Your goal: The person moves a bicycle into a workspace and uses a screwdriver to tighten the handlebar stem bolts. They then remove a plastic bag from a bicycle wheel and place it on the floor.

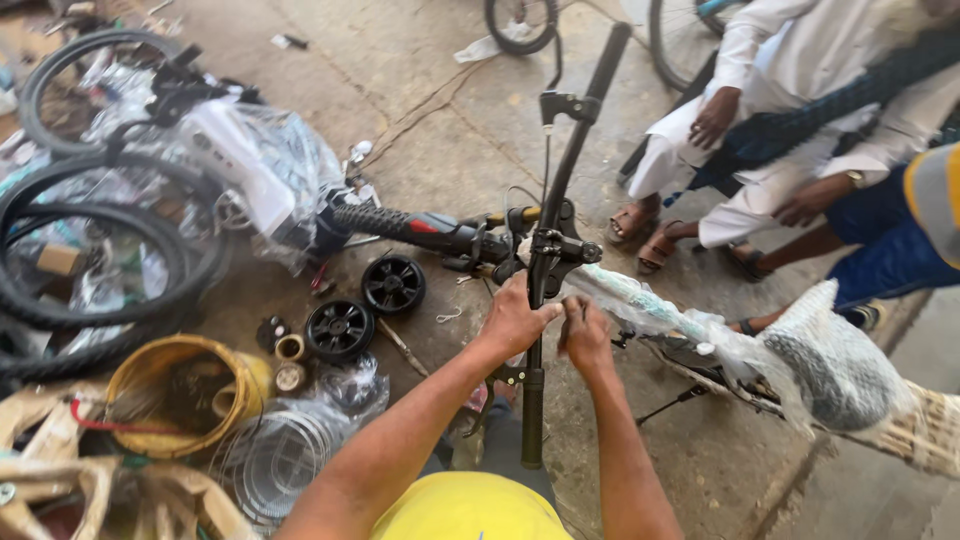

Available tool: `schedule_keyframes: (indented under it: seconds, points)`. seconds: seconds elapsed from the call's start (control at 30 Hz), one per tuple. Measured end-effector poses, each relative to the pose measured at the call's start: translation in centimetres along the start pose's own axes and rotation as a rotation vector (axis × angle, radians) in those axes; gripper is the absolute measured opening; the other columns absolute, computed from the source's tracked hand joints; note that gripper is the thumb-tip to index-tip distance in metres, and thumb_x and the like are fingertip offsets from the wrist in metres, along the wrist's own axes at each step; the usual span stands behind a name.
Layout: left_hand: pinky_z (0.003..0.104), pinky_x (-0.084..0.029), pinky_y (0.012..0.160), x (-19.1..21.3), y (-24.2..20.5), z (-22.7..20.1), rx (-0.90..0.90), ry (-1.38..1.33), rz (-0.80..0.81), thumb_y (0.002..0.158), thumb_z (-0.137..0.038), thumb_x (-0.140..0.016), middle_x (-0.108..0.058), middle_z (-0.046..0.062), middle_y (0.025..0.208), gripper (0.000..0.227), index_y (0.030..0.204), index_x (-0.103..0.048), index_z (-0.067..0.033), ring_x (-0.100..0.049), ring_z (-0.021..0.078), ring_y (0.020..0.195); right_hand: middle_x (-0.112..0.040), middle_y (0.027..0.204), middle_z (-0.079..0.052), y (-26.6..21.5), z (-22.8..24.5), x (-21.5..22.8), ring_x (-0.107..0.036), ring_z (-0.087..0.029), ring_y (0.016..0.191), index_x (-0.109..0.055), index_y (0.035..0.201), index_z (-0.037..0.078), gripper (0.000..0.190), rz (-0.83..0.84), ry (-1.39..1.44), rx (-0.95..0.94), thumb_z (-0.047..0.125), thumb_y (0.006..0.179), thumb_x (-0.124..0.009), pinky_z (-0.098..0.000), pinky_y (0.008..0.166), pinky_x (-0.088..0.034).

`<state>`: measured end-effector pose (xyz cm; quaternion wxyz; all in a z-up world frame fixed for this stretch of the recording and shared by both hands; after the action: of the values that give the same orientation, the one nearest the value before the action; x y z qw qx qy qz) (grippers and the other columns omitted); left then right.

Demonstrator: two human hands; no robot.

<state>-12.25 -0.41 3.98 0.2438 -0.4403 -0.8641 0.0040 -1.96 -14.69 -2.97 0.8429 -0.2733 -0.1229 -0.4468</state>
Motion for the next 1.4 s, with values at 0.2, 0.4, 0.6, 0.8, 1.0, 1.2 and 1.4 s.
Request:
schedule_keyframes:
  seconds: [0.2, 0.4, 0.6, 0.8, 1.0, 1.2, 1.4]
  points:
    - [0.047, -0.055, 0.085, -1.5, 1.3, -0.2, -0.032, -0.045, -0.054, 0.072, -0.020, -0.082, -0.070, 0.021, 0.098, 0.039, 0.102, -0.064, -0.0021, -0.070, 0.0394, 0.097, -0.057, 0.066, -0.007, -5.0, -1.1, -0.1, -0.051, -0.015, 0.058, -0.070, 0.103, 0.002, 0.037, 0.099, -0.050, 0.028, 0.037, 0.100, -0.056, -0.0353, 0.053, -0.040]
    - [0.043, -0.057, 0.083, -4.7, 3.6, -2.0, 0.069, -0.005, 0.052, 0.073, -0.025, -0.081, -0.074, 0.021, 0.094, 0.042, 0.102, -0.064, -0.0010, -0.075, 0.0345, 0.091, -0.059, 0.069, 0.002, -5.5, -2.9, 2.0, -0.054, -0.009, 0.063, -0.068, 0.091, 0.004, 0.036, 0.228, 0.093, 0.043, 0.040, 0.086, -0.073, -0.0299, 0.056, -0.045]
    - [0.045, -0.058, 0.081, -9.5, 6.6, -4.8, -0.041, 0.036, 0.049, 0.068, -0.030, -0.089, -0.070, 0.025, 0.091, 0.057, 0.102, -0.061, 0.0058, -0.071, 0.0385, 0.090, -0.052, 0.067, 0.003, -1.8, -6.2, 6.6, -0.044, -0.009, 0.059, -0.064, 0.079, 0.003, 0.034, 0.190, 0.252, -0.027, 0.035, 0.084, -0.075, -0.0301, 0.053, -0.035]
    - [0.047, -0.056, 0.080, -13.6, 7.0, -6.6, -0.117, 0.000, 0.114, 0.068, -0.036, -0.085, -0.072, 0.024, 0.090, 0.053, 0.100, -0.065, 0.0022, -0.072, 0.0404, 0.090, -0.056, 0.071, 0.004, -2.2, -7.4, 10.6, -0.047, -0.008, 0.063, -0.069, 0.083, 0.004, 0.035, 0.103, 0.300, -0.064, 0.038, 0.083, -0.075, -0.0278, 0.057, -0.037]
    - [0.049, -0.057, 0.082, -17.7, 7.0, -6.2, -0.263, 0.039, 0.201, 0.067, -0.036, -0.082, -0.071, 0.027, 0.090, 0.058, 0.105, -0.062, 0.0038, -0.070, 0.0438, 0.094, -0.056, 0.075, 0.003, -5.0, -9.6, 11.5, -0.046, -0.009, 0.066, -0.070, 0.088, 0.003, 0.035, 0.012, 0.409, -0.105, 0.037, 0.086, -0.076, -0.0283, 0.059, -0.036]
    - [0.049, -0.057, 0.087, -19.3, 8.9, -6.6, -0.346, 0.236, 0.335, 0.071, -0.036, -0.081, -0.070, 0.028, 0.099, 0.055, 0.104, -0.062, 0.0038, -0.069, 0.0447, 0.100, -0.054, 0.079, 0.003, -6.9, -6.8, 9.2, -0.046, -0.009, 0.068, -0.071, 0.096, 0.003, 0.036, -0.167, 0.620, -0.211, 0.038, 0.088, -0.076, -0.0276, 0.060, -0.037]
    - [0.044, -0.058, 0.089, -16.9, 12.5, -9.7, -0.245, 0.334, 0.583, 0.067, -0.033, -0.077, -0.074, 0.019, 0.108, 0.049, 0.108, -0.068, -0.0076, -0.072, 0.0360, 0.103, -0.059, 0.086, 0.003, -4.4, -1.9, 5.8, -0.051, -0.008, 0.076, -0.070, 0.103, 0.005, 0.031, -0.315, 0.882, -0.130, 0.034, 0.092, -0.075, -0.0255, 0.068, -0.043]
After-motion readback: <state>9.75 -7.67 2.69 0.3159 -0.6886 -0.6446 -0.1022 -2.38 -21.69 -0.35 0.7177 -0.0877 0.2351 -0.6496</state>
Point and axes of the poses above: each hand's wrist, its own y-axis towards the middle knuckle, its own x-axis out of the back of the hand, z = x × y, the point moved 5 cm from there along y, towards the middle knuckle
